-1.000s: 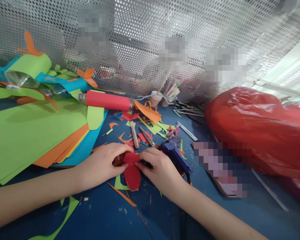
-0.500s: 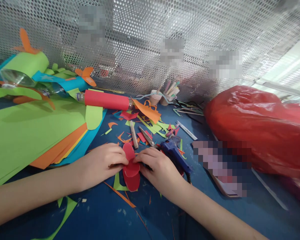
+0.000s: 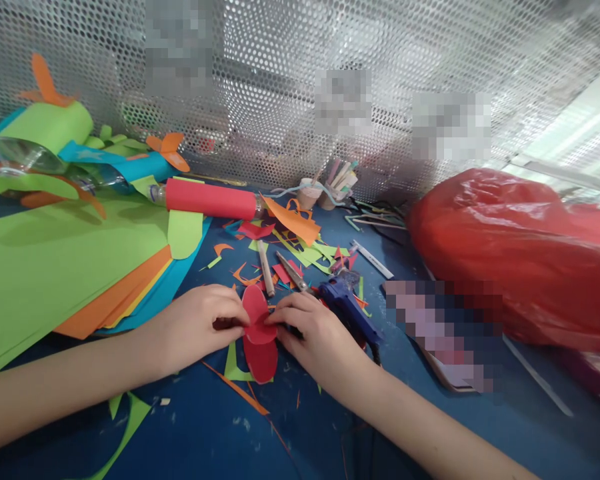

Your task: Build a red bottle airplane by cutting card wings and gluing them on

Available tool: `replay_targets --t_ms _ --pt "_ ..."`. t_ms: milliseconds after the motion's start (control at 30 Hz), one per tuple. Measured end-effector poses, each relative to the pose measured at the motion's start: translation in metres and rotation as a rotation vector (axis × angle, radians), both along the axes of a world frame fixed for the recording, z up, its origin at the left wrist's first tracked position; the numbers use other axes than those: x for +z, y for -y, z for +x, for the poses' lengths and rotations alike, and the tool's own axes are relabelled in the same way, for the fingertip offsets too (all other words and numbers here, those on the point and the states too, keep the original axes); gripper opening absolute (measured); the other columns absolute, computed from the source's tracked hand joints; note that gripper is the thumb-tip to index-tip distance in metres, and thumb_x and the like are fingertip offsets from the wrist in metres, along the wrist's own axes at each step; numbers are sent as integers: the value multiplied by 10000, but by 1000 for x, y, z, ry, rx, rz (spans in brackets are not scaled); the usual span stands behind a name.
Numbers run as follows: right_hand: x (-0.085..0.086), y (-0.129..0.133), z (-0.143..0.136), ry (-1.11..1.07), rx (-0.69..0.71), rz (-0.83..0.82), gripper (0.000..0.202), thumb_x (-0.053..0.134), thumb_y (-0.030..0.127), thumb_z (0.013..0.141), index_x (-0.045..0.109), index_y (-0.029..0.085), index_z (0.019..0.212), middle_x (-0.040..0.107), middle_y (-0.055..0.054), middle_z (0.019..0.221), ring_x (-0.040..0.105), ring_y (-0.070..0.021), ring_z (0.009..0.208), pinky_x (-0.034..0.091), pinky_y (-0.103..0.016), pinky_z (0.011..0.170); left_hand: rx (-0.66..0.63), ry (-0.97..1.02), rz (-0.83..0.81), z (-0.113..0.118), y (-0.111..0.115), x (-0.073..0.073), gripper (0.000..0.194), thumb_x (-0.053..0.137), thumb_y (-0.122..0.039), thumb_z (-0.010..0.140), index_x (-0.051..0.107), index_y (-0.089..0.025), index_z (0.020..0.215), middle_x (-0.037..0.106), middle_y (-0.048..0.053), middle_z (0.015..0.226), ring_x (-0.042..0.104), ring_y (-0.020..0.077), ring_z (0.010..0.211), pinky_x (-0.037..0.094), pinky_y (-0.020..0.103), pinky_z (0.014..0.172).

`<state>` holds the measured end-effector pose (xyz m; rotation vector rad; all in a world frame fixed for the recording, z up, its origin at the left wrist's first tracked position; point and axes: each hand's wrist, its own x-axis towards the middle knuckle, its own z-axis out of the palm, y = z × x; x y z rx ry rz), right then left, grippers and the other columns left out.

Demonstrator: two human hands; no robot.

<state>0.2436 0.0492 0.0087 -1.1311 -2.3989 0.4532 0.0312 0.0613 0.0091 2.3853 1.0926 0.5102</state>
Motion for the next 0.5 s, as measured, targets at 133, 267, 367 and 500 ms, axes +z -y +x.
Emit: replay_targets --t_ms 133,267,367,500 --pt "1 1 0 0 -4 -10 154 630 72 802 673 196 883 664 -29 896 602 -170 884 497 -310 819 64 2 -27 0 0 0 101 598 -173 803 692 -199 774 696 15 818 622 165 784 481 271 711" --pt "2 1 0 5 -29 -19 143 642 68 790 655 193 857 657 -20 872 597 -169 875 493 -305 802 -14 -28 51 -1 1 -2 162 545 -154 839 691 -206 794 695 18 842 614 169 826 472 286 757" --pt "2 0 -1 -15 -43 -36 136 652 66 783 659 189 840 651 -19 870 592 -164 867 494 -295 796 -106 -90 132 -1 1 -1 209 498 -144 871 694 -197 818 695 34 869 606 181 848 466 305 781" --pt "5 -1 -3 -4 -63 -32 117 653 82 786 676 193 818 652 -23 858 597 -163 851 500 -296 789 -125 -118 123 2 1 3 212 496 -162 874 692 -190 799 694 45 857 605 190 847 465 314 781"
